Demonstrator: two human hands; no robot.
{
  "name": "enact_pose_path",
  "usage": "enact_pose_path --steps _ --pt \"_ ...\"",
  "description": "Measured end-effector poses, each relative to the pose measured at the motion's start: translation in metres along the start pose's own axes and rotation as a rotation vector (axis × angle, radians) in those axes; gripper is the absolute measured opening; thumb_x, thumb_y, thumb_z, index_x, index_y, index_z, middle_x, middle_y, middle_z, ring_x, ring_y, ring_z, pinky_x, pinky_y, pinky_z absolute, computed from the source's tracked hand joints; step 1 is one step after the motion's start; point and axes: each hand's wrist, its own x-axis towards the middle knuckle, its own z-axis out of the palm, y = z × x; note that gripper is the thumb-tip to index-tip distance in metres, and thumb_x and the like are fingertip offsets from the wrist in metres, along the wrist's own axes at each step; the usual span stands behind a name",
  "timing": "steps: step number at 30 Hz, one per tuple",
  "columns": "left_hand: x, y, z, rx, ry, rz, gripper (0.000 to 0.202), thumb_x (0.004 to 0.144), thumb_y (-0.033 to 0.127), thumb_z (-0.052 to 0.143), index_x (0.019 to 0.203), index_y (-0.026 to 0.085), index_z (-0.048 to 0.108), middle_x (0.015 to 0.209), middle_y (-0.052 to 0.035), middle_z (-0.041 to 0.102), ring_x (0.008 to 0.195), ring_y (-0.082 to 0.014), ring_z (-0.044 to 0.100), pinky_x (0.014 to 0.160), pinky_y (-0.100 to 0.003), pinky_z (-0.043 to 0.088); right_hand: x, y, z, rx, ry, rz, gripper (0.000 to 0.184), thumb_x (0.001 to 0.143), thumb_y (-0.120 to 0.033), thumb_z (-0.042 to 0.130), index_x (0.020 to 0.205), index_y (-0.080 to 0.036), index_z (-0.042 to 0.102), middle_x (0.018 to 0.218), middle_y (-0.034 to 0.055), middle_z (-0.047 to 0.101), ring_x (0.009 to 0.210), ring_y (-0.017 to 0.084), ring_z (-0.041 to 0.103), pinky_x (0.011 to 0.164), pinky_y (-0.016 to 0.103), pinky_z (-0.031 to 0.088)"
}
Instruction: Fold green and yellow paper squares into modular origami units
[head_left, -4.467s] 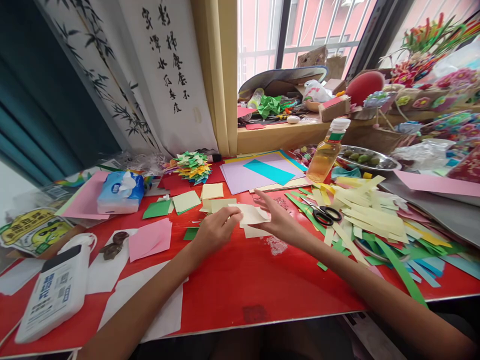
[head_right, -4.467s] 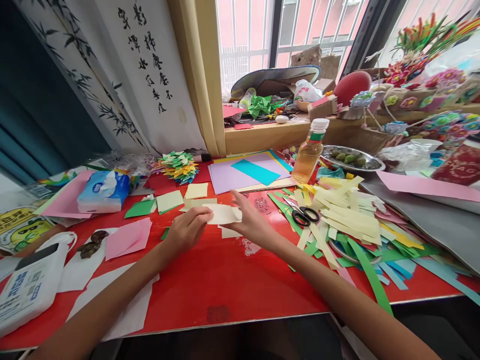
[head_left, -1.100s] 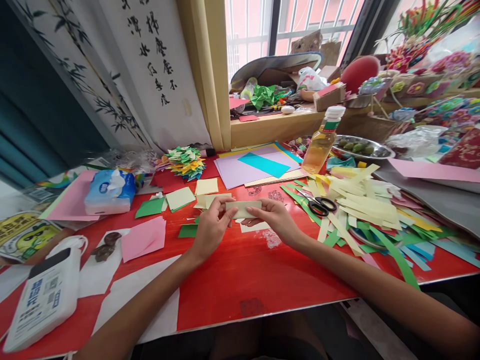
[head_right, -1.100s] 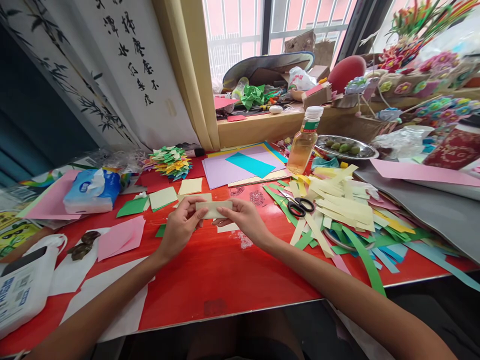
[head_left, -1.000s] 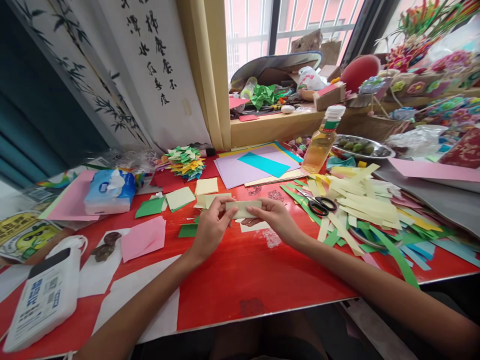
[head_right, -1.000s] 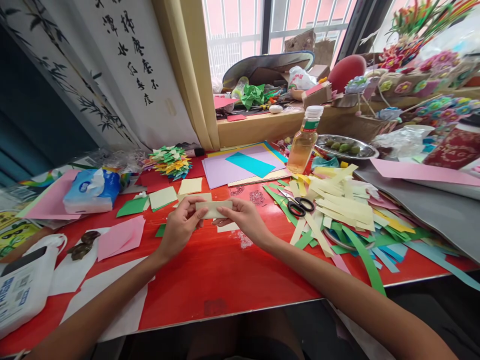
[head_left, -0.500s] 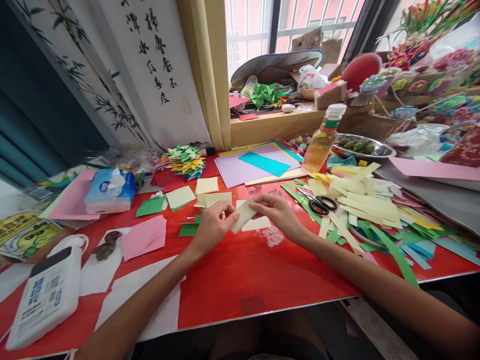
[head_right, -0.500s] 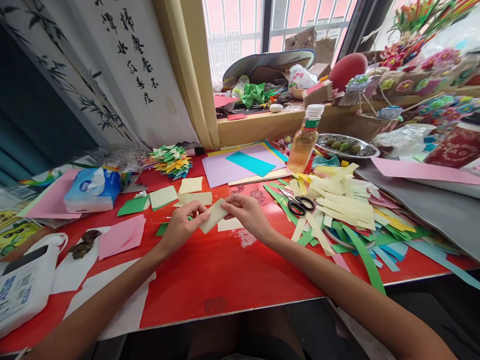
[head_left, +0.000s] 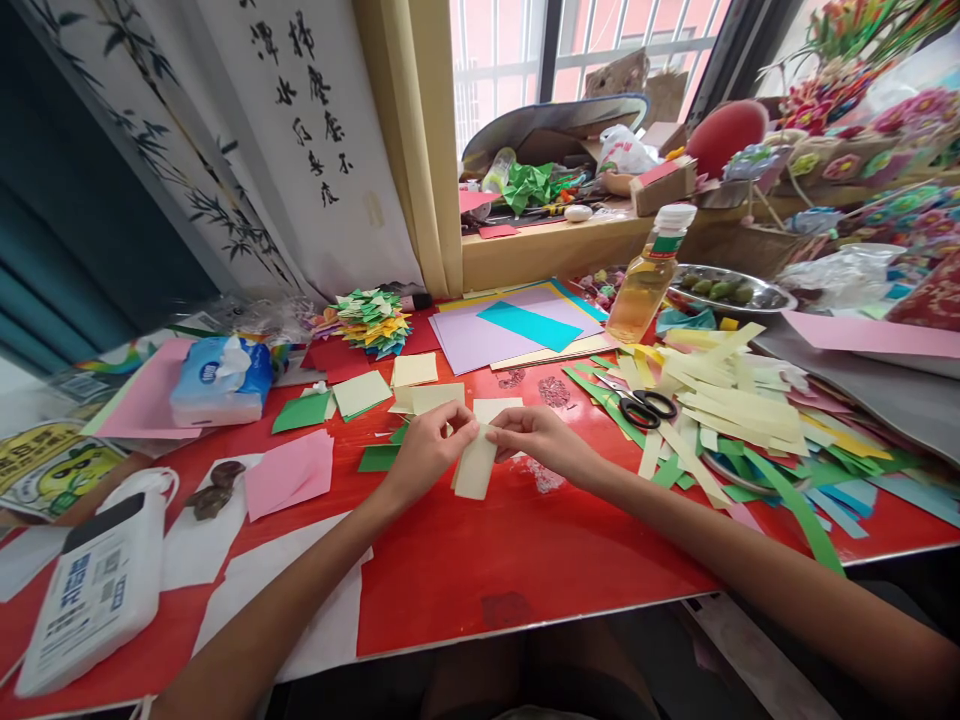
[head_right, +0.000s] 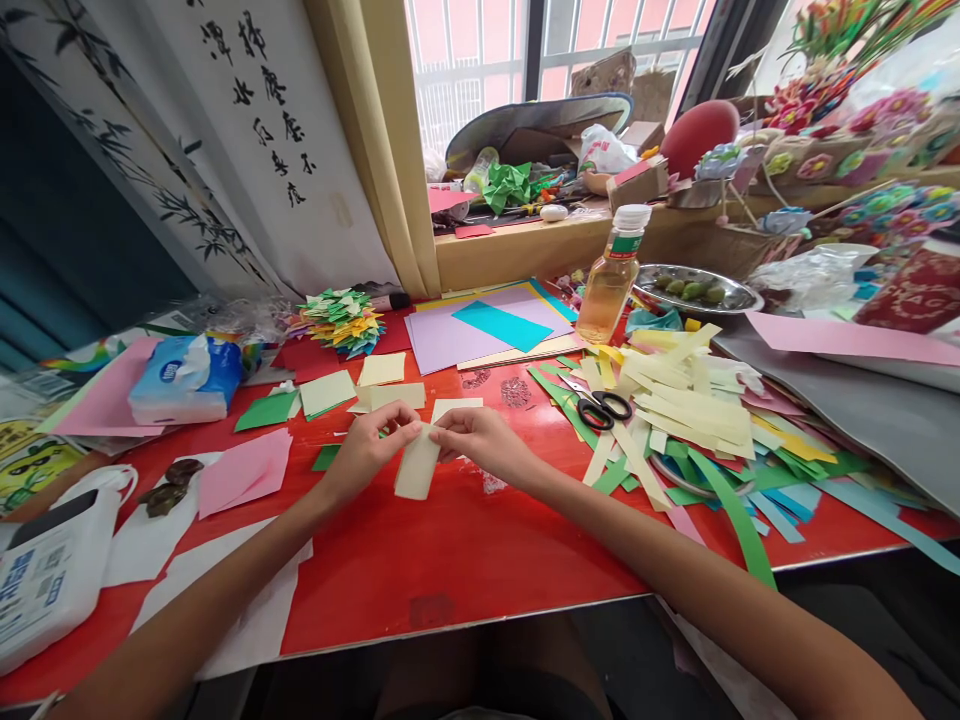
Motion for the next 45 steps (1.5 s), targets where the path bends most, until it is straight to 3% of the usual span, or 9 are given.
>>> enact_pose_path --steps 7,13,17,22,26,29,32,36,45 --pt "-0.001 0.001 0.002 -0.009 0.086 -0.013 0.021 0.083 0.031 0.041 0.068 0.017 0.046 0.064 0.0031 0.044 0.058 -0.0099 0.037 0.055 -0.023 0.029 0.0 0.0 0.0 0.049 0.046 0.069 0.021 0.075 -0.032 0.059 0.076 -0.011 0.058 0.072 0.0032 0.062 0.067 0.011 0.061 0.07 0.026 0.05" --pt "0.0 0.002 0.0 0.026 -0.109 0.076 0.019 0.082 0.029 0.044 0.069 0.017 0.049 0.067 0.0019 0.05 0.063 -0.0107 0.044 0.06 -0.023 0.033 -0.004 0.001 0.001 -0.106 -0.047 0.025 0.025 0.074 -0.037 0.059 0.073 -0.012 0.058 0.07 0.003 0.061 0.067 0.013 0.061 0.067 0.029 0.051" --pt "0.001 0.004 -0.001 0.159 -0.121 0.16 0.02 0.083 0.027 0.043 0.067 0.017 0.05 0.066 0.0011 0.052 0.065 -0.0118 0.046 0.065 -0.025 0.034 -0.003 0.001 0.002 -0.142 -0.052 0.064 0.028 0.073 -0.041 0.059 0.073 -0.013 0.058 0.069 0.003 0.061 0.064 0.013 0.061 0.064 0.029 0.051" --pt "0.006 0.002 -0.014 0.237 0.075 0.153 0.021 0.083 0.03 0.043 0.068 0.018 0.051 0.069 0.0007 0.055 0.067 -0.0125 0.047 0.067 -0.025 0.035 -0.006 -0.001 0.005 -0.117 -0.105 0.082 0.029 0.072 -0.04 0.059 0.074 -0.011 0.057 0.069 0.0051 0.064 0.064 0.013 0.062 0.064 0.029 0.05" --pt "0.018 -0.014 -0.045 0.119 0.443 0.038 0.019 0.082 0.034 0.043 0.072 0.019 0.052 0.069 0.0016 0.052 0.065 -0.012 0.046 0.06 -0.023 0.035 -0.012 -0.002 0.011 -0.172 -0.213 0.068 0.024 0.077 -0.036 0.053 0.076 -0.013 0.056 0.072 0.0064 0.066 0.066 0.014 0.063 0.066 0.029 0.05" --pt "0.027 -0.035 -0.066 -0.012 0.728 -0.034 0.02 0.08 0.035 0.042 0.068 0.02 0.048 0.066 0.0014 0.047 0.063 -0.0121 0.045 0.055 -0.023 0.033 -0.01 -0.003 0.006 -0.468 -0.123 -0.04 0.02 0.081 -0.033 0.047 0.077 -0.016 0.057 0.075 0.0048 0.066 0.069 0.015 0.062 0.065 0.029 0.048" --pt "0.033 -0.054 -0.071 -0.085 0.715 -0.104 0.024 0.079 0.038 0.042 0.065 0.019 0.046 0.062 0.0016 0.045 0.058 -0.0116 0.044 0.051 -0.023 0.032 -0.003 -0.002 -0.009 -0.913 0.084 -0.195 0.021 0.083 -0.031 0.045 0.095 -0.02 0.059 0.095 0.0059 0.064 0.084 0.019 0.06 0.074 0.034 0.045" --pt "0.036 -0.063 -0.061 -0.063 0.606 -0.141 0.03 0.081 0.04 0.037 0.068 0.018 0.052 0.072 -0.0011 0.056 0.069 -0.0128 0.05 0.063 -0.023 0.036 0.006 0.005 -0.03 -1.26 0.057 -0.198 0.057 0.076 -0.041 0.054 0.126 -0.017 0.04 0.129 0.012 0.044 0.115 0.028 0.043 0.09 0.042 0.038" --pt "0.033 -0.052 -0.053 -0.004 0.688 -0.103 0.026 0.084 0.037 0.035 0.08 0.019 0.053 0.083 -0.0011 0.058 0.077 -0.0126 0.052 0.069 -0.022 0.038 0.01 0.014 -0.033 -1.334 -0.014 -0.17 0.053 0.078 -0.037 0.053 0.124 -0.014 0.039 0.121 0.0141 0.049 0.11 0.027 0.046 0.083 0.038 0.041"
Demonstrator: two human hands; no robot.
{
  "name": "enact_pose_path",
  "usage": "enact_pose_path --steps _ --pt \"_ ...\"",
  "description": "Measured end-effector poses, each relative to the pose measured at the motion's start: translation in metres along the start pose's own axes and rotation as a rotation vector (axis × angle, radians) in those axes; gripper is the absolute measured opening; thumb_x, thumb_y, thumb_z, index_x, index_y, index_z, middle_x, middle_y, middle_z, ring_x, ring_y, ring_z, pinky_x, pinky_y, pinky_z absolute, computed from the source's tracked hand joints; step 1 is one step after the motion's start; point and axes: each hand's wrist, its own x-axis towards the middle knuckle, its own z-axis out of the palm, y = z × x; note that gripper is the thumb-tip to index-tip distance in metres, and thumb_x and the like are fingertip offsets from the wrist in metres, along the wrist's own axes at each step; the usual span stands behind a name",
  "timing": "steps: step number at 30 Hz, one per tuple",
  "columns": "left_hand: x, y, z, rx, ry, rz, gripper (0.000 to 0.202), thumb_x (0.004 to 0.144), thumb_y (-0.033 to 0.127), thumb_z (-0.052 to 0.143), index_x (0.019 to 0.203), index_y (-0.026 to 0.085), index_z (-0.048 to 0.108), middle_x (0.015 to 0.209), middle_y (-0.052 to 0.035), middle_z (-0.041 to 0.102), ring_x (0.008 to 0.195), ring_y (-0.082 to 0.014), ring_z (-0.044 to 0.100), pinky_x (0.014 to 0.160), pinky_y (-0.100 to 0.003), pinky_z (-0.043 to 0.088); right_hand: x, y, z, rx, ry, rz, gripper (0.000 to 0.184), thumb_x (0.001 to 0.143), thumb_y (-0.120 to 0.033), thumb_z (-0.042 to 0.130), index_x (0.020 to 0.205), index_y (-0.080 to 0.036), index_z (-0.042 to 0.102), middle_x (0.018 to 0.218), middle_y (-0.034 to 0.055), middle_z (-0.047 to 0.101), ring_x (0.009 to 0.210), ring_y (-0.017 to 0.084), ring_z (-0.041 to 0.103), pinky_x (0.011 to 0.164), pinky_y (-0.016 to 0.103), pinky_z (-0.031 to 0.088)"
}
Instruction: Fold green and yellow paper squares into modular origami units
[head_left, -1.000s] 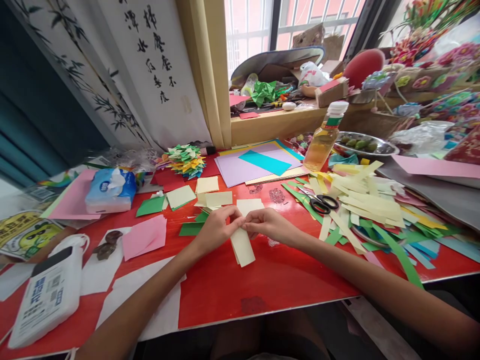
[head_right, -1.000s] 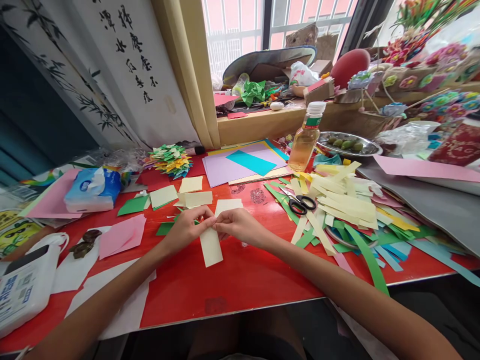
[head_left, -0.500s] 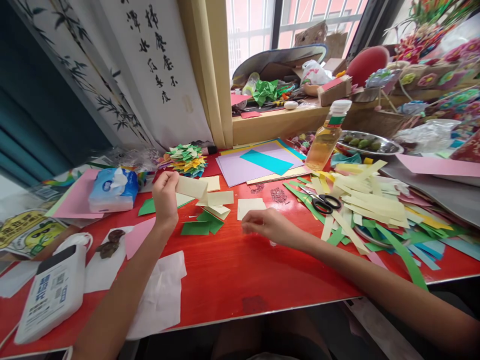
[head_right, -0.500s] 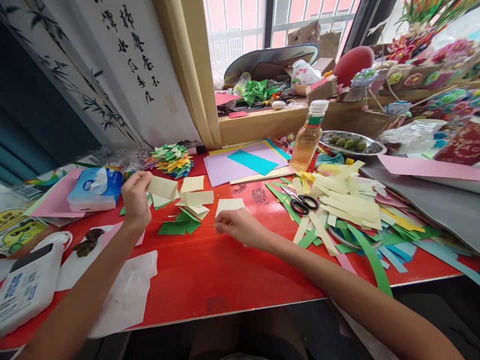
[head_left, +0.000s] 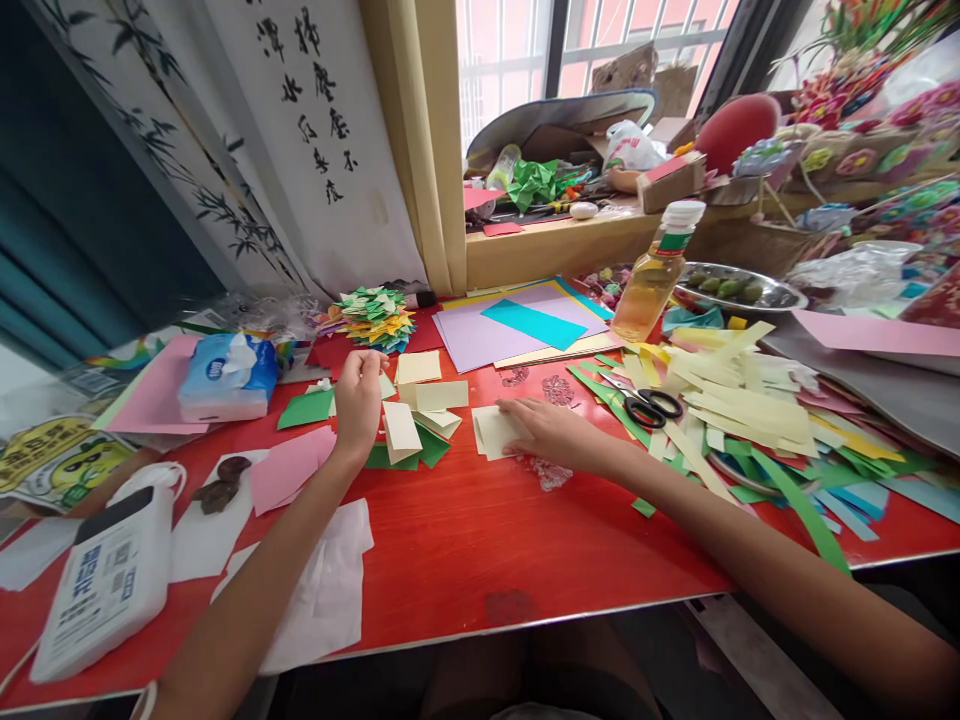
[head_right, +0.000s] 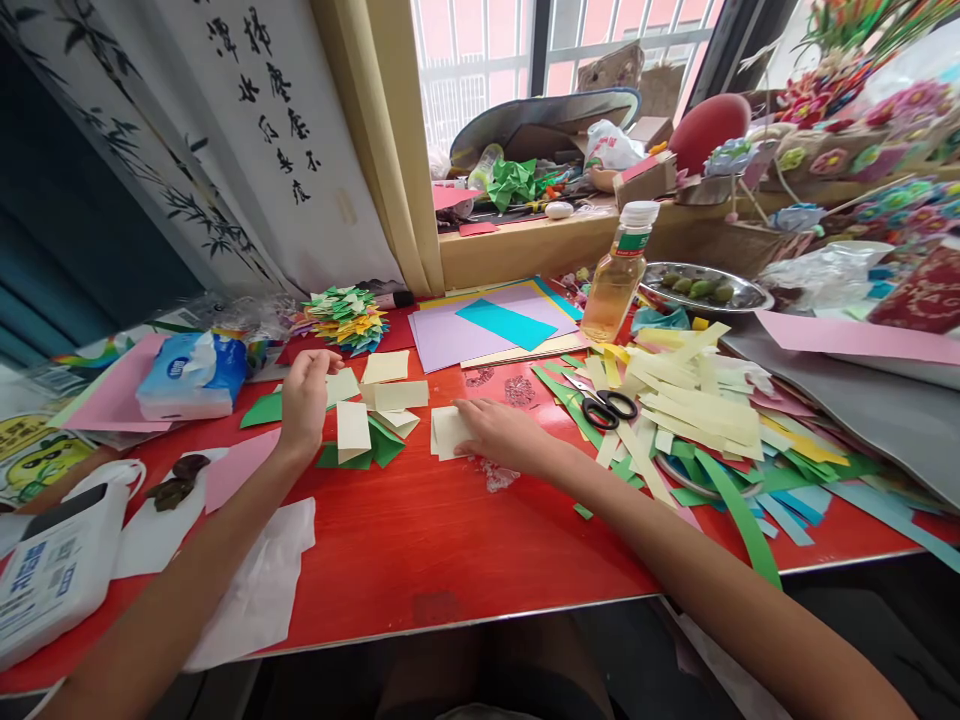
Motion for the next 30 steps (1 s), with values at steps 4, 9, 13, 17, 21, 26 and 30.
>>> enact_pose_path --steps 4,9,13,17,21,26,30 --pt "-0.006 0.011 0.0 0.013 -0.024 0.05 0.026 0.085 0.038 0.033 0.082 0.019 0.05 0.088 -0.0022 0.057 0.083 -0.0134 0.052 0.072 -0.022 0.038 0.0 -0.001 -0.001 0.004 0.04 -0.007 0.049 0.076 -0.033 0.057 0.119 -0.015 0.043 0.111 0.0125 0.053 0.102 0.026 0.049 0.08 0.036 0.042" --pt "-0.017 0.026 0.0 0.084 -0.042 0.169 0.023 0.087 0.035 0.033 0.087 0.019 0.049 0.09 -0.0034 0.056 0.085 -0.0145 0.052 0.075 -0.024 0.038 -0.002 -0.003 -0.001 0.084 0.073 0.02 0.045 0.075 -0.029 0.057 0.116 -0.017 0.043 0.109 0.0108 0.051 0.094 0.023 0.052 0.075 0.034 0.043" --pt "-0.035 0.035 0.006 0.253 -0.244 0.423 0.018 0.085 0.031 0.038 0.095 0.019 0.048 0.088 -0.0035 0.056 0.084 -0.0157 0.051 0.079 -0.028 0.036 -0.002 -0.009 -0.004 0.202 0.15 0.022 0.044 0.076 -0.02 0.053 0.118 -0.019 0.039 0.114 0.0092 0.047 0.091 0.02 0.053 0.075 0.031 0.043" --pt "-0.055 0.043 0.014 0.37 -0.519 0.604 0.028 0.083 0.03 0.045 0.108 0.019 0.043 0.087 -0.0029 0.057 0.086 -0.0175 0.05 0.083 -0.033 0.034 -0.004 -0.021 -0.014 0.295 0.238 -0.058 0.04 0.077 -0.024 0.054 0.115 -0.022 0.042 0.109 0.0068 0.05 0.089 0.019 0.052 0.071 0.029 0.044" --pt "-0.061 0.052 0.014 0.19 -0.59 0.404 0.026 0.083 0.024 0.044 0.11 0.022 0.041 0.085 -0.0011 0.055 0.08 -0.014 0.051 0.078 -0.029 0.037 -0.008 -0.029 -0.024 0.362 0.315 -0.078 0.04 0.078 -0.027 0.054 0.116 -0.024 0.042 0.112 0.0062 0.05 0.096 0.02 0.05 0.074 0.031 0.045" --pt "-0.059 0.057 0.012 -0.146 -0.64 0.067 0.026 0.08 0.026 0.048 0.106 0.023 0.044 0.079 0.0005 0.054 0.073 -0.0116 0.052 0.07 -0.024 0.042 -0.009 -0.033 -0.026 0.51 0.356 -0.055 0.043 0.076 -0.021 0.051 0.118 -0.025 0.04 0.117 0.0059 0.048 0.106 0.021 0.047 0.082 0.034 0.044" --pt "-0.058 0.052 0.015 -0.234 -0.667 -0.037 0.013 0.078 0.03 0.05 0.082 0.019 0.055 0.075 -0.0002 0.055 0.069 -0.0115 0.052 0.065 -0.023 0.043 -0.01 -0.035 -0.027 0.753 0.319 -0.02 0.052 0.075 -0.022 0.053 0.124 -0.026 0.034 0.12 0.0068 0.046 0.102 0.019 0.05 0.077 0.031 0.048"
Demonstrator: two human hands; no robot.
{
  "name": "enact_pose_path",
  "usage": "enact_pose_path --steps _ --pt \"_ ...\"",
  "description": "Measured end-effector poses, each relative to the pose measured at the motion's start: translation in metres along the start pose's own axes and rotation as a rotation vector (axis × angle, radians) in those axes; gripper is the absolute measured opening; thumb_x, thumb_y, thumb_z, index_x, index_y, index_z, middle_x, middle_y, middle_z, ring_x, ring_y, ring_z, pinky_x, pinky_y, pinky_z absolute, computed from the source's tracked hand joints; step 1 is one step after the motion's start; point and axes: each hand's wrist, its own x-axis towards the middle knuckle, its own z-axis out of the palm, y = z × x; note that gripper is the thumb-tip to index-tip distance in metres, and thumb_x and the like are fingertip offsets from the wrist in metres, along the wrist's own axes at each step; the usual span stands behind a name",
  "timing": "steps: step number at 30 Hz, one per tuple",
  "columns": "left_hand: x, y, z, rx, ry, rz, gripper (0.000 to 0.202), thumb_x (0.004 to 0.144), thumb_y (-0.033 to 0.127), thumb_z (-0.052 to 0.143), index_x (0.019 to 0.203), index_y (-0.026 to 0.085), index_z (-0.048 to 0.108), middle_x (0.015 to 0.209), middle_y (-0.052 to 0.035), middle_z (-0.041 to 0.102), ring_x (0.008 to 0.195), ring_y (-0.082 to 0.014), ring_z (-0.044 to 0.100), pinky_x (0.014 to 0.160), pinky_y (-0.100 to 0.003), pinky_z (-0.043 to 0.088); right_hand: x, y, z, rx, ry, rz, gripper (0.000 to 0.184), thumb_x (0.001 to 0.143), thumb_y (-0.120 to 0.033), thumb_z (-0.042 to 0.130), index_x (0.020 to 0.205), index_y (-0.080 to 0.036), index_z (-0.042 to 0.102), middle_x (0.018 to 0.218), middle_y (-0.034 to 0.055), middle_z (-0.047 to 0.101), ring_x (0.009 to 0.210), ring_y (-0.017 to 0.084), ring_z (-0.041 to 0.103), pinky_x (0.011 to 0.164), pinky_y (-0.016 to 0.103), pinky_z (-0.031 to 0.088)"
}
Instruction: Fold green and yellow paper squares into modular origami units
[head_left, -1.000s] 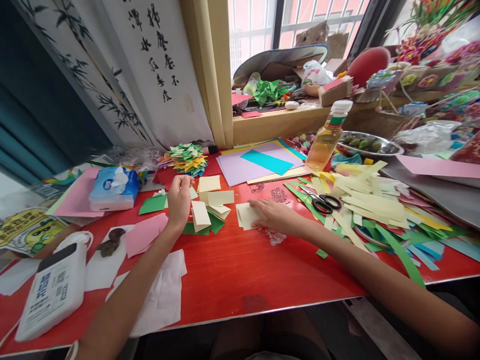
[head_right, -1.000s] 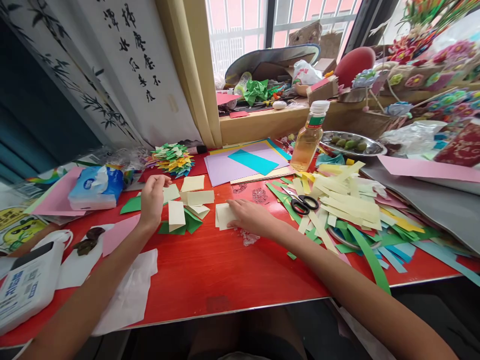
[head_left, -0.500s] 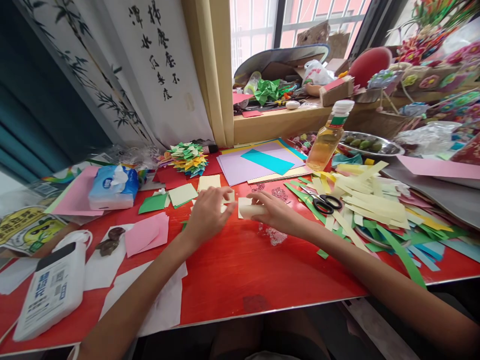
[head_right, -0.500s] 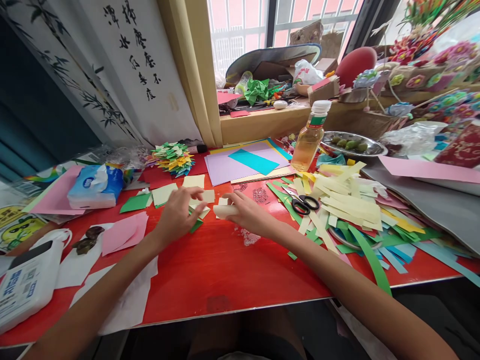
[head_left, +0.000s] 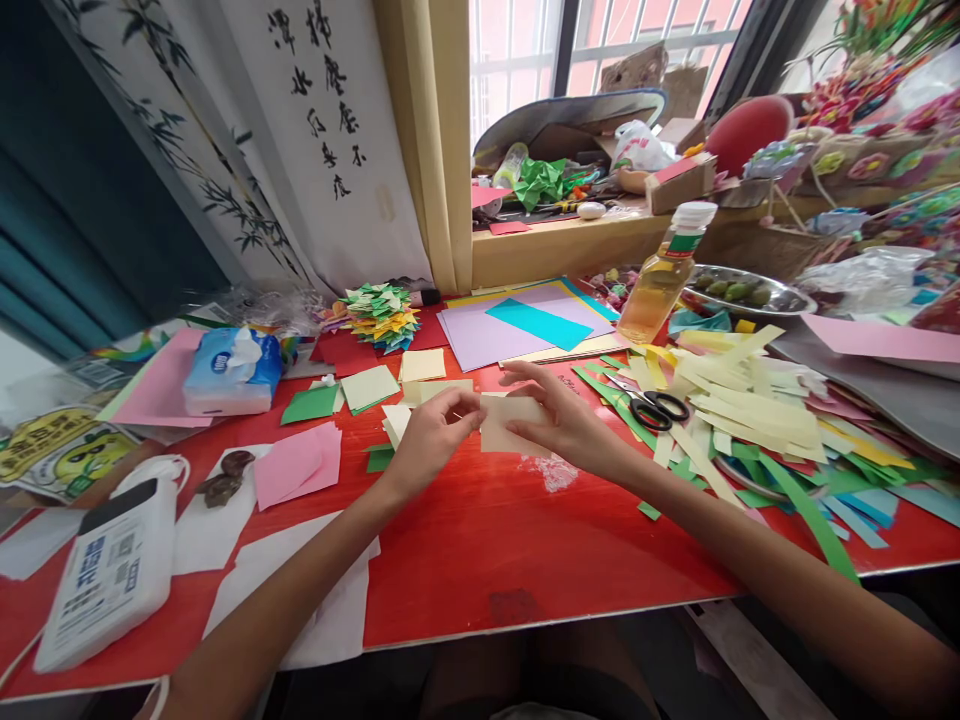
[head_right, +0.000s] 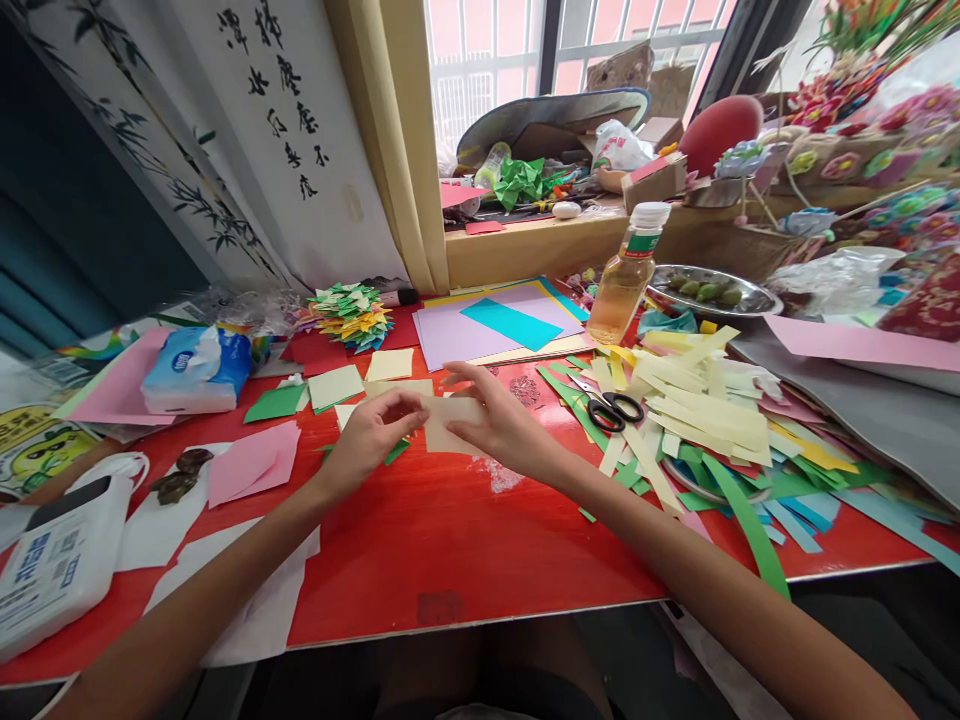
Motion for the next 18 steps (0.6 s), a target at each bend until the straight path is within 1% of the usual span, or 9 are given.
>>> enact_pose_path --steps 2,4,7,9,12,15,18 --pt "0.001 -0.003 0.0 -0.054 0.057 -0.006 0.013 0.078 0.03 0.051 0.078 0.018 0.054 0.073 0.0004 0.054 0.065 -0.0103 0.052 0.063 -0.023 0.043 0.001 0.0 -0.001 0.154 0.0 0.079 0.056 0.075 -0.025 0.056 0.125 -0.026 0.031 0.123 0.007 0.045 0.098 0.018 0.053 0.074 0.029 0.049" --pt "0.002 -0.004 0.0 -0.11 0.129 -0.005 0.012 0.078 0.029 0.051 0.08 0.018 0.052 0.073 0.0014 0.052 0.061 -0.0093 0.052 0.062 -0.022 0.044 0.003 0.002 -0.003 0.295 -0.012 0.166 0.052 0.076 -0.027 0.056 0.123 -0.023 0.034 0.117 0.0071 0.05 0.093 0.017 0.056 0.074 0.029 0.05" --pt "0.001 -0.004 0.001 -0.104 0.171 0.006 0.01 0.078 0.027 0.05 0.083 0.019 0.05 0.073 0.0021 0.049 0.061 -0.0089 0.051 0.061 -0.022 0.044 0.004 0.004 -0.005 0.447 -0.082 0.266 0.035 0.079 -0.028 0.053 0.112 -0.016 0.049 0.1 0.0067 0.06 0.087 0.017 0.059 0.078 0.031 0.05" --pt "-0.001 -0.002 0.003 -0.013 0.186 0.026 0.01 0.079 0.027 0.049 0.086 0.02 0.051 0.074 0.0014 0.05 0.064 -0.0097 0.051 0.061 -0.021 0.044 0.004 0.003 -0.005 0.519 -0.13 0.317 0.029 0.08 -0.029 0.053 0.104 -0.013 0.056 0.096 0.0069 0.062 0.084 0.017 0.06 0.075 0.031 0.052" --pt "-0.006 0.001 0.004 0.154 0.234 0.113 0.016 0.082 0.027 0.047 0.093 0.022 0.057 0.08 -0.0006 0.052 0.073 -0.0113 0.051 0.065 -0.021 0.044 0.004 0.001 -0.005 0.636 -0.145 0.381 0.027 0.079 -0.029 0.055 0.101 -0.014 0.057 0.095 0.007 0.063 0.077 0.016 0.063 0.068 0.029 0.055" --pt "-0.009 0.004 0.003 0.274 0.274 0.247 0.022 0.084 0.023 0.044 0.098 0.026 0.06 0.087 -0.0013 0.053 0.079 -0.0114 0.052 0.067 -0.021 0.044 0.004 0.002 -0.007 0.754 -0.073 0.484 0.02 0.08 -0.027 0.055 0.094 -0.013 0.058 0.085 0.0078 0.065 0.07 0.015 0.065 0.068 0.027 0.056" --pt "-0.008 0.002 0.0 0.409 0.296 0.38 0.024 0.084 0.019 0.045 0.099 0.028 0.062 0.086 -0.0018 0.051 0.08 -0.0112 0.052 0.067 -0.022 0.045 0.005 0.005 -0.01 0.87 0.008 0.582 0.016 0.081 -0.026 0.053 0.082 -0.011 0.059 0.077 0.0094 0.066 0.072 0.016 0.066 0.074 0.026 0.054"
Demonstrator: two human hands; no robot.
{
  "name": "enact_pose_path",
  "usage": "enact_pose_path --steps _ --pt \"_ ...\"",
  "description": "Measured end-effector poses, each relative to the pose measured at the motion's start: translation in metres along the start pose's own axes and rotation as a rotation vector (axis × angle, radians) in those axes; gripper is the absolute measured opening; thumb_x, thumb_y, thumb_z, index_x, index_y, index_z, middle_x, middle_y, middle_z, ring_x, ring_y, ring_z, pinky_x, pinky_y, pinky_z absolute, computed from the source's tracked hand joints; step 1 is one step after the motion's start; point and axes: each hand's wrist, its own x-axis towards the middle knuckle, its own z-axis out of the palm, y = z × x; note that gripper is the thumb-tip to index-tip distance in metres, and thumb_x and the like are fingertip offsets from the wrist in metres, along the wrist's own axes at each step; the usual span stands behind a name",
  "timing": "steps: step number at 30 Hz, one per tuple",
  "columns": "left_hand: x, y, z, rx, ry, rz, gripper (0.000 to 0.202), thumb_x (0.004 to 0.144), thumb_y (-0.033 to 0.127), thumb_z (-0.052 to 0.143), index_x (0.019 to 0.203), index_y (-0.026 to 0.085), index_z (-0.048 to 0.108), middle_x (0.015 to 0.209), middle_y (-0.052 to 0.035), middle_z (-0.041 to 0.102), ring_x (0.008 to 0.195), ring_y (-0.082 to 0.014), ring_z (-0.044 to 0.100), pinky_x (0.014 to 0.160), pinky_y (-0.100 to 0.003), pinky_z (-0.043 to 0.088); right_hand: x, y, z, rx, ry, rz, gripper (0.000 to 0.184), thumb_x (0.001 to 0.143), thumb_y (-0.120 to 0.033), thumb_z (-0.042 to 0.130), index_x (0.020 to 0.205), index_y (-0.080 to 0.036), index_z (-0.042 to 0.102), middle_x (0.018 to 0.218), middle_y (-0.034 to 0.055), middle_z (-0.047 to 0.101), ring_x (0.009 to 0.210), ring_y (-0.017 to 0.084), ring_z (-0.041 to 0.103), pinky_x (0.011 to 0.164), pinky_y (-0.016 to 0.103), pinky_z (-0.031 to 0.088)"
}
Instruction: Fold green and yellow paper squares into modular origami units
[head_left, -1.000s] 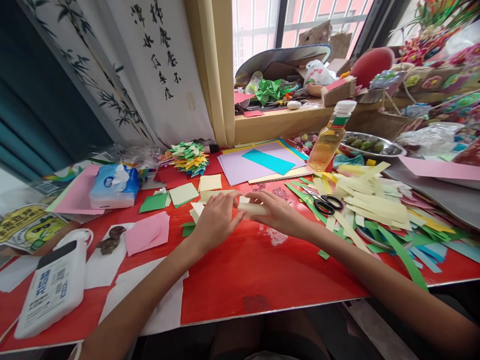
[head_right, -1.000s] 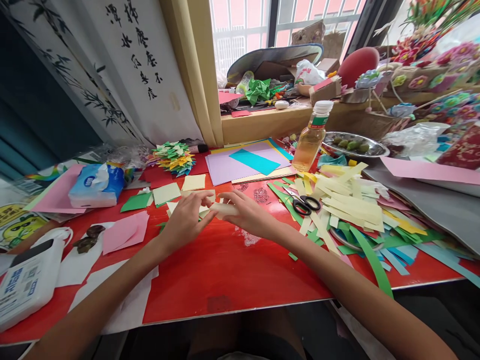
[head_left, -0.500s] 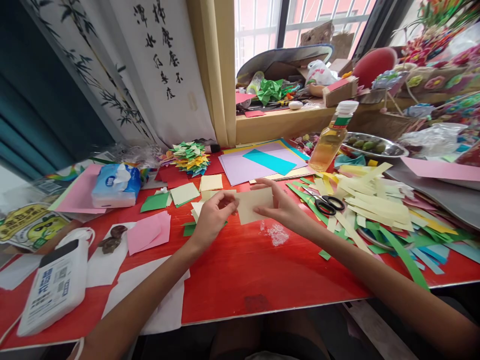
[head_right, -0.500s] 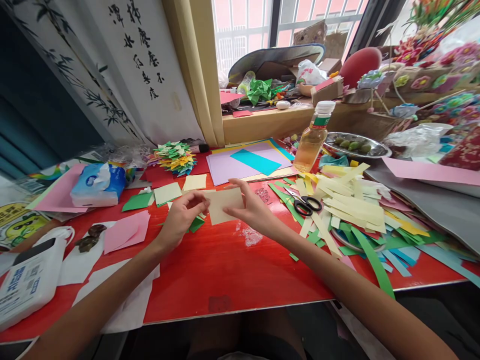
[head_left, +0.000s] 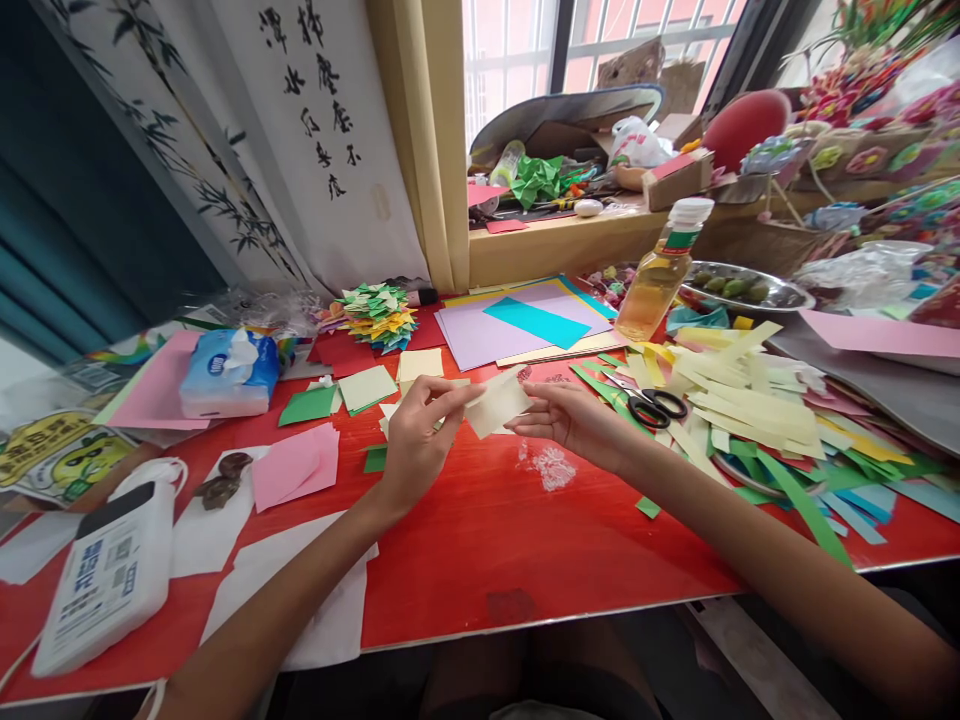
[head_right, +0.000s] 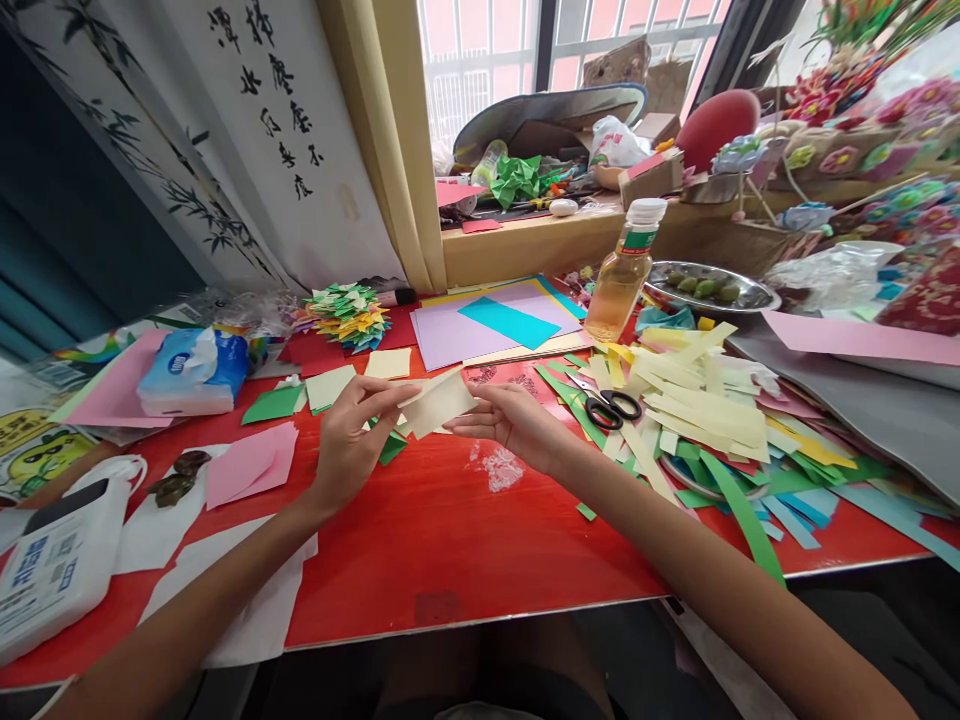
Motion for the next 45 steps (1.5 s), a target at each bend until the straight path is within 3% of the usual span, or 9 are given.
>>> enact_pose_path --steps 4,8,13,16,21,30,33,39,45 --pt "0.001 -0.01 0.0 0.096 -0.005 0.211 0.026 0.083 0.016 0.046 0.102 0.026 0.061 0.098 -0.0043 0.049 0.089 -0.0129 0.053 0.075 -0.027 0.049 0.001 -0.001 -0.003 0.064 0.003 -0.016 0.013 0.08 -0.021 0.054 0.082 -0.01 0.061 0.083 0.0102 0.067 0.08 0.017 0.065 0.083 0.027 0.051" --pt "-0.001 -0.018 0.002 0.214 -0.095 0.413 0.032 0.083 0.013 0.046 0.111 0.025 0.055 0.117 -0.0073 0.048 0.104 -0.0173 0.05 0.083 -0.033 0.049 -0.001 -0.001 0.001 0.011 -0.063 -0.072 0.014 0.079 -0.016 0.056 0.088 -0.009 0.063 0.091 0.0102 0.066 0.083 0.016 0.064 0.083 0.028 0.05" --pt "-0.003 -0.018 0.005 0.311 -0.155 0.673 0.035 0.08 0.009 0.049 0.114 0.018 0.051 0.12 -0.0116 0.051 0.113 -0.0204 0.047 0.089 -0.036 0.048 -0.006 -0.002 0.007 -0.012 -0.057 -0.132 0.018 0.079 -0.019 0.055 0.092 -0.01 0.064 0.091 0.0098 0.066 0.082 0.016 0.063 0.078 0.027 0.05" --pt "-0.004 -0.016 0.006 0.337 -0.161 0.749 0.035 0.078 0.007 0.051 0.113 0.014 0.052 0.118 -0.0121 0.054 0.116 -0.0219 0.045 0.092 -0.036 0.047 -0.007 0.0 0.008 -0.006 -0.061 -0.171 0.019 0.079 -0.021 0.055 0.093 -0.011 0.063 0.091 0.0089 0.066 0.08 0.015 0.063 0.075 0.026 0.05" --pt "-0.006 -0.016 0.01 0.328 -0.167 0.758 0.036 0.08 0.008 0.049 0.115 0.014 0.049 0.117 -0.0096 0.057 0.118 -0.0209 0.044 0.094 -0.038 0.046 -0.006 0.008 0.009 -0.008 -0.102 -0.225 0.02 0.08 -0.025 0.054 0.093 -0.013 0.063 0.093 0.0073 0.065 0.079 0.013 0.061 0.074 0.024 0.049" --pt "-0.012 -0.017 0.015 0.241 -0.25 0.76 0.038 0.082 0.008 0.046 0.119 0.014 0.046 0.12 -0.0078 0.055 0.12 -0.0172 0.041 0.1 -0.036 0.041 -0.008 0.016 0.013 0.061 -0.121 -0.233 0.015 0.082 -0.023 0.053 0.075 -0.014 0.063 0.07 0.0017 0.062 0.064 0.007 0.057 0.064 0.017 0.047" --pt "-0.012 -0.015 0.016 0.246 -0.249 0.768 0.036 0.082 0.008 0.047 0.118 0.013 0.047 0.119 -0.008 0.055 0.119 -0.0169 0.042 0.099 -0.036 0.041 -0.009 0.015 0.015 0.085 -0.073 -0.212 0.018 0.083 -0.026 0.051 0.075 -0.014 0.063 0.067 0.0013 0.061 0.058 0.006 0.055 0.06 0.016 0.047" --pt "-0.014 -0.013 0.02 0.253 -0.234 0.754 0.037 0.082 0.009 0.048 0.118 0.013 0.047 0.12 -0.0073 0.055 0.12 -0.0174 0.041 0.101 -0.037 0.04 -0.012 0.012 0.022 0.12 -0.045 -0.115 0.047 0.087 -0.048 0.034 0.093 -0.011 0.062 0.087 0.0104 0.065 0.078 0.015 0.06 0.066 0.023 0.049" --pt "-0.019 -0.01 0.021 0.277 -0.235 0.759 0.041 0.082 0.008 0.048 0.122 0.014 0.044 0.122 -0.0067 0.053 0.121 -0.0172 0.039 0.101 -0.035 0.039 -0.016 0.014 0.03 0.14 -0.076 -0.081 0.048 0.089 -0.046 0.03 0.104 -0.011 0.058 0.1 0.0112 0.063 0.092 0.016 0.059 0.08 0.026 0.048"
